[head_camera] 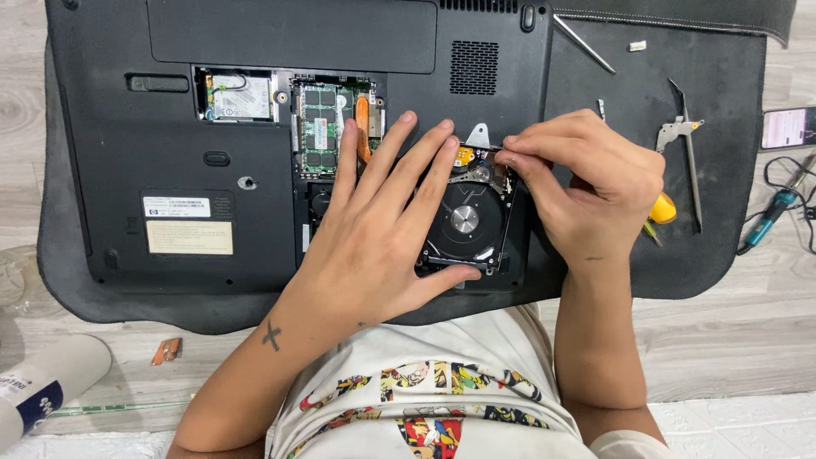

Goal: Disassembling a laptop hard drive and removing internal components using a screwdriver

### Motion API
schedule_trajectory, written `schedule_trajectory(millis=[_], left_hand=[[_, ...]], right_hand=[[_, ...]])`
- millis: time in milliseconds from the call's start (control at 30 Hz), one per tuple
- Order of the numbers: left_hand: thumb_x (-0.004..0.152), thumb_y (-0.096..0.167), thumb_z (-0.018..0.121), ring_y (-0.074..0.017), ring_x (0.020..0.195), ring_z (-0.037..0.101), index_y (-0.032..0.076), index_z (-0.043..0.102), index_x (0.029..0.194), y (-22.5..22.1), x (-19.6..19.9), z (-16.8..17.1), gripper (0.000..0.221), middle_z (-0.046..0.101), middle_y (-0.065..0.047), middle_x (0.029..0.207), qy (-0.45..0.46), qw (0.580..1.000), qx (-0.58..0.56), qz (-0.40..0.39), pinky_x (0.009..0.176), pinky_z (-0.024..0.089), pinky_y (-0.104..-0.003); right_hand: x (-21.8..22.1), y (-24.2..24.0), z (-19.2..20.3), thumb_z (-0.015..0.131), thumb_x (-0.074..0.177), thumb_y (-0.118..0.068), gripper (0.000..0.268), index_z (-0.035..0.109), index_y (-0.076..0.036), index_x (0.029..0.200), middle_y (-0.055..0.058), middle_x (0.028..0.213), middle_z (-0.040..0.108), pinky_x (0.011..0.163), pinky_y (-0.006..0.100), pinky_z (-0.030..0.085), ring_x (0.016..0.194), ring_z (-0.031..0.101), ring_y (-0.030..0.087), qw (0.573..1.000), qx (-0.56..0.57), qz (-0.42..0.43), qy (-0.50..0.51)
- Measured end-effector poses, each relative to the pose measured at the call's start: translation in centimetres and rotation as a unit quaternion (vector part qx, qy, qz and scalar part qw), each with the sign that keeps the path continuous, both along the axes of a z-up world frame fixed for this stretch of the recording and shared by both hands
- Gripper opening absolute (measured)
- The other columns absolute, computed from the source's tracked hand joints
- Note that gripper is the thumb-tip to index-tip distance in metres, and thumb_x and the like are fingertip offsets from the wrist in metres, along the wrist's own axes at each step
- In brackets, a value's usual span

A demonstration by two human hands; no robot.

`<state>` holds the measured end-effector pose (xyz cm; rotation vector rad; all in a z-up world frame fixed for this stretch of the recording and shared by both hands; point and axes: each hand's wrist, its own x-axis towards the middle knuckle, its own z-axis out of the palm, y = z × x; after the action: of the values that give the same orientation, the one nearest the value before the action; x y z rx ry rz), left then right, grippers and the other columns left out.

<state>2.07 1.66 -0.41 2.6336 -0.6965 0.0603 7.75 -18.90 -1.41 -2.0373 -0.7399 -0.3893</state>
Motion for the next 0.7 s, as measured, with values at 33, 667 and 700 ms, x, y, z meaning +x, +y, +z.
schedule_trajectory(millis=[33, 667, 700], left_hand=[[0.078, 0.069, 0.085, -0.0395, 0.147, 0.033, -0.003, 0.036, 0.15, 0.01, 0.01, -0.05, 0.113, 0.04, -0.015, 0.157, 0.0, 1.0, 0.0, -0.001, 0.118, 0.023, -0.068], [0.077, 0.069, 0.087, -0.0392, 0.148, 0.033, -0.002, 0.035, 0.151, 0.05, 0.01, 0.05, 0.114, 0.041, -0.015, 0.156, 0.005, 1.0, -0.006, 0.001, 0.119, 0.023, -0.067], [0.077, 0.069, 0.086, -0.039, 0.148, 0.033, -0.002, 0.034, 0.151, 0.06, 0.02, 0.05, 0.115, 0.041, -0.014, 0.157, 0.005, 1.0, -0.004, 0.001, 0.119, 0.023, -0.066]], right_hand=[[0.01, 0.03, 0.05, 0.078, 0.092, 0.02, 0.011, 0.07, 0.012, 0.089, 0.022, 0.086, 0.07, 0.075, 0.037, 0.051, 0.075, 0.066, 0.031, 1.0, 0.001, 0.004, 0.004], [0.05, -0.24, -0.04, 0.067, 0.094, 0.024, 0.014, 0.071, 0.011, 0.09, 0.02, 0.086, 0.072, 0.08, 0.039, 0.052, 0.079, 0.071, 0.03, 1.0, -0.007, 0.021, 0.022], [0.06, -0.25, -0.06, 0.067, 0.094, 0.023, 0.013, 0.071, 0.011, 0.09, 0.02, 0.086, 0.072, 0.08, 0.039, 0.051, 0.079, 0.071, 0.03, 0.999, -0.004, 0.021, 0.025]])
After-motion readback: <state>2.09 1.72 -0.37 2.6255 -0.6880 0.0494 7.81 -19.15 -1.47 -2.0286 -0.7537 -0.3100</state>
